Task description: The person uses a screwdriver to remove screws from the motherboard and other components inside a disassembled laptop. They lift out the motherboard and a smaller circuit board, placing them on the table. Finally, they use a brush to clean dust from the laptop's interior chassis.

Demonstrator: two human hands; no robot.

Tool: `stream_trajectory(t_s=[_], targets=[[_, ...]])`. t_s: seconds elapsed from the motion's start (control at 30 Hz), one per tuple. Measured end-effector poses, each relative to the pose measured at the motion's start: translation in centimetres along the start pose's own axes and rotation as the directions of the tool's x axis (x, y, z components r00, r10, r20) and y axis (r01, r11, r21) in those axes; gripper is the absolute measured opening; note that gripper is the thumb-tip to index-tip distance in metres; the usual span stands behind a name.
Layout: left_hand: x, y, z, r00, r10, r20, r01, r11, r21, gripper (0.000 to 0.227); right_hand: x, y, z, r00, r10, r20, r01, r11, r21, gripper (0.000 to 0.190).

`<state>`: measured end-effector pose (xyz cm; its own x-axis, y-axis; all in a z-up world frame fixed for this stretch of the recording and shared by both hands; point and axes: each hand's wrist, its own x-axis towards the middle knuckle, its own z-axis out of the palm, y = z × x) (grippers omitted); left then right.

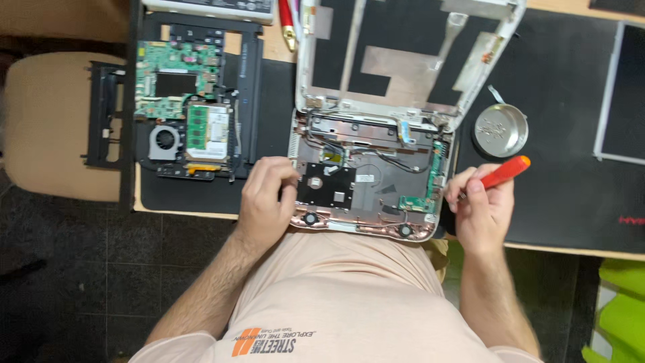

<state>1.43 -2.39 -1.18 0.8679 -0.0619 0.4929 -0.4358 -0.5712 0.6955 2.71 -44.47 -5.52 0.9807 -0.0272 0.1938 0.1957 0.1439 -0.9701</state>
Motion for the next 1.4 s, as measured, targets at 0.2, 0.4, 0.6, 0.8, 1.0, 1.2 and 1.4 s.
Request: stream_trajectory(t_s=[0.2,0.4,0.6,0.8,1.0,1.2,1.4], targets=[[-0.6,-0.4,0.3,0.997,-0.031,0.076,0.029,0.999,0.027,0.031,-0.5,2.0,0.5,0.974,0.064,-0.218,-0.019,0.979,0.202,0.019],[-0.2,-0.1,0.7,0.997,0.007,0.083,-0.014,0.996,0.085,0.033,-0.5,1.2,1.8,0.960,0.119,-0.255,-0.075,0.982,0.175,0.024],[-0.6,0.3,1.5,0.998,0.052,0.031,-0.058,0.970,0.238,0.033,-0.4,0.9,1.5,0.979,0.075,-0.192,-0.032,0.975,0.219,0.019],[0.7,4.1,5.6,0.966,0.177,0.190,-0.195,0.977,0.083,0.010,-1.7,-0.9,0.8,0.995,0.024,-0.095,-0.027,0.999,-0.027,0.058],[4.0,7.8,10.6,0.806,0.211,0.553,-0.247,0.969,-0.011,0.034,-3.7,-1.3,2.3,0.971,-0.223,0.089,0.240,0.927,-0.290,0.082],[2.7,7.3,13.2,0.807,0.237,0.540,-0.275,0.961,-0.011,0.027,-4.3,0.0,2.2,0.943,-0.305,0.130,0.332,0.856,-0.396,0.071],[1.9,6.5,13.5,0.833,0.224,0.506,-0.237,0.971,-0.041,0.024,-4.0,0.2,2.6,0.938,-0.315,0.146,0.346,0.813,-0.468,0.063]])
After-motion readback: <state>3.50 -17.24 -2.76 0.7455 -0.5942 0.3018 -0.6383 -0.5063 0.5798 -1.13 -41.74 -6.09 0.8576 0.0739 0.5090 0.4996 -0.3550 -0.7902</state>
